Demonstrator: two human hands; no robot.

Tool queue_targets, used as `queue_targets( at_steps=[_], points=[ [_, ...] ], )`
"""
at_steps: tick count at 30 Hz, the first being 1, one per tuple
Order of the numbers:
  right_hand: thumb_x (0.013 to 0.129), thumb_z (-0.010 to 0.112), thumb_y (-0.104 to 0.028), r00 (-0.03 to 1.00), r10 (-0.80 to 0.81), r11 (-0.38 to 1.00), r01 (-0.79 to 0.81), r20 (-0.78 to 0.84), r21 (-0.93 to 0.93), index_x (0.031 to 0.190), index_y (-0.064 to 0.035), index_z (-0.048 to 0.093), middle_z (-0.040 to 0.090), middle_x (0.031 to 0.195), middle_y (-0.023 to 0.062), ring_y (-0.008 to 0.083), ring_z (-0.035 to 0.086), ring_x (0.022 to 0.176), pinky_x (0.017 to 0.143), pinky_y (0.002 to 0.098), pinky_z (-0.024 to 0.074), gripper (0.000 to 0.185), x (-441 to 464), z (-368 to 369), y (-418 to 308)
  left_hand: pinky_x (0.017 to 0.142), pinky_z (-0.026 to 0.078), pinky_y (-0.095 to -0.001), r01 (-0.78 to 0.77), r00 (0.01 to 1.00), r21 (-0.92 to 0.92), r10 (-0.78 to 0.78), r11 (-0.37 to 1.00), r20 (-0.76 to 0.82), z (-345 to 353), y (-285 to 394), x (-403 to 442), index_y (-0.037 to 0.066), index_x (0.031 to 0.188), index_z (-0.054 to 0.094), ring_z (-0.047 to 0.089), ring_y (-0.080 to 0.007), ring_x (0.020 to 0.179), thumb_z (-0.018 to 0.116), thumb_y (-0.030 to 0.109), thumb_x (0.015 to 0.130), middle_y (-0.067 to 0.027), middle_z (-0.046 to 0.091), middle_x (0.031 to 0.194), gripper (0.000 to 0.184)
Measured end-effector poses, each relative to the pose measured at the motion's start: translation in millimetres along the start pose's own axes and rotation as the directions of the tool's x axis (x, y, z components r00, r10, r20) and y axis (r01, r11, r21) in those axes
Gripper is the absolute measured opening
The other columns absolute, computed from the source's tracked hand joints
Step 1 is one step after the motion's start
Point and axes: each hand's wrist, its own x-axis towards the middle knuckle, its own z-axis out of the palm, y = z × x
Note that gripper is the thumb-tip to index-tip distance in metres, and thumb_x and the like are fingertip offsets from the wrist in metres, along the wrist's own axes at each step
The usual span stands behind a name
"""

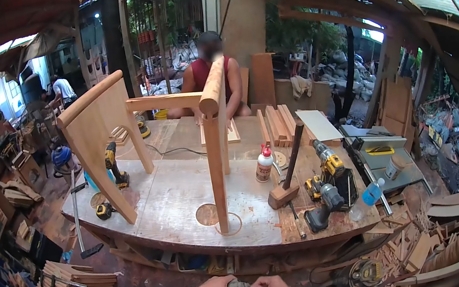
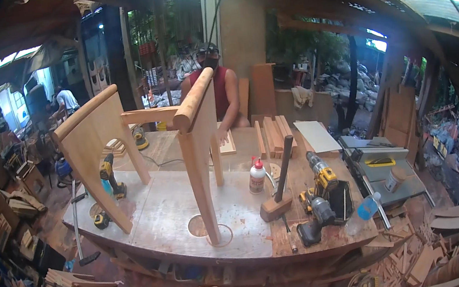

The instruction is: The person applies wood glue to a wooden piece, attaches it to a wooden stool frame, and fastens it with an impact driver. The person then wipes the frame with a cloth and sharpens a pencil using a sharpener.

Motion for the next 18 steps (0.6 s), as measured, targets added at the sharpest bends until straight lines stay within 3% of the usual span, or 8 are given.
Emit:
queue_targets(
  at_steps=[2, 6, 8, 9, 12, 14, 16, 18],
  points=[
    [0.096, 0.065, -0.019, 0.999, -0.037, 0.991, 0.036, 0.005, 0.129, 0.103, -0.0013, 0.070, 0.068, 0.076, 0.0039, 0.0059, 0.060, 0.065, 0.060, 0.0238, 0.0500, 0.020, -28, 7, -38, 0.087, 0.051, -0.0419, 0.089, 0.995, -0.009, -0.089, 0.996, -0.044, 9, -18, 7, 0.001, 0.111, 0.062, 0.066, -0.0366, 0.100, 0.079, 0.062, 0.066, -0.0210, 0.069, 0.104, 0.077],
    [0.093, 0.068, -0.015, 0.954, -0.299, 0.954, 0.299, 0.023, -0.004, 0.096, -0.0004, 0.069, 0.068, 0.076, 0.0033, 0.0065, 0.060, 0.064, 0.058, 0.0229, 0.0484, 0.014, -12, -7, -71, 0.086, 0.051, -0.0447, -0.012, 0.998, 0.033, 0.010, 0.999, 0.065, -11, 15, 6, -0.003, 0.110, 0.061, 0.066, -0.0394, 0.099, 0.079, 0.062, 0.065, -0.0255, 0.068, 0.104, 0.081],
    [0.093, 0.069, -0.016, 0.926, -0.372, 0.924, 0.364, -0.057, -0.120, 0.093, -0.0012, 0.069, 0.068, 0.075, 0.0024, 0.0063, 0.060, 0.066, 0.058, 0.0234, 0.0479, 0.015, 14, -19, -84, 0.083, 0.052, -0.0421, -0.165, 0.986, 0.083, 0.167, 0.983, -0.022, 0, 9, 11, 0.002, 0.112, 0.062, 0.067, -0.0394, 0.092, 0.079, 0.061, 0.066, -0.0223, 0.069, 0.099, 0.077],
    [0.094, 0.068, -0.021, 0.976, -0.217, 0.960, 0.213, 0.000, 0.181, 0.092, -0.0024, 0.070, 0.068, 0.075, 0.0022, 0.0061, 0.059, 0.067, 0.059, 0.0245, 0.0478, 0.019, 32, -22, -59, 0.083, 0.052, -0.0417, -0.147, 0.989, 0.065, 0.148, 0.987, -0.012, 1, 7, 7, 0.002, 0.112, 0.062, 0.067, -0.0384, 0.092, 0.079, 0.060, 0.066, -0.0218, 0.069, 0.098, 0.077],
    [0.095, 0.067, -0.022, 0.981, -0.186, 0.982, 0.187, 0.052, -0.011, 0.091, -0.0030, 0.071, 0.069, 0.078, 0.0024, 0.0060, 0.059, 0.069, 0.062, 0.0251, 0.0484, 0.020, 34, -14, 1, 0.083, 0.052, -0.0405, -0.064, 0.998, -0.010, 0.064, 0.998, -0.008, 2, -5, -5, 0.002, 0.110, 0.063, 0.067, -0.0352, 0.092, 0.080, 0.059, 0.066, -0.0201, 0.069, 0.097, 0.074],
    [0.094, 0.068, -0.023, 0.989, -0.034, 0.996, 0.021, 0.143, 0.092, 0.094, -0.0034, 0.071, 0.070, 0.080, 0.0013, 0.0056, 0.059, 0.070, 0.064, 0.0241, 0.0476, 0.020, 7, 1, 24, 0.082, 0.051, -0.0395, 0.002, 1.000, -0.120, -0.006, 0.993, -0.029, 6, -18, -11, 0.002, 0.108, 0.064, 0.067, -0.0329, 0.091, 0.081, 0.058, 0.066, -0.0191, 0.069, 0.096, 0.072],
    [0.094, 0.068, -0.023, 0.984, 0.004, 0.999, 0.003, 0.179, -0.043, 0.097, -0.0031, 0.072, 0.071, 0.082, 0.0013, 0.0057, 0.060, 0.073, 0.066, 0.0242, 0.0484, 0.021, -22, 6, -39, 0.081, 0.051, -0.0382, -0.004, 1.000, -0.137, 0.003, 0.991, -0.009, 8, -23, -10, 0.003, 0.107, 0.064, 0.067, -0.0302, 0.091, 0.081, 0.057, 0.066, -0.0172, 0.069, 0.095, 0.069],
    [0.093, 0.070, -0.020, 0.950, -0.269, 0.959, 0.280, 0.157, -0.053, 0.097, -0.0020, 0.072, 0.071, 0.082, 0.0029, 0.0065, 0.062, 0.075, 0.067, 0.0259, 0.0506, 0.019, -23, 5, -76, 0.080, 0.051, -0.0382, -0.061, 0.998, -0.109, 0.063, 0.992, 0.012, 2, -19, -6, 0.004, 0.107, 0.065, 0.067, -0.0304, 0.091, 0.081, 0.057, 0.066, -0.0169, 0.070, 0.096, 0.069]
  ],
)
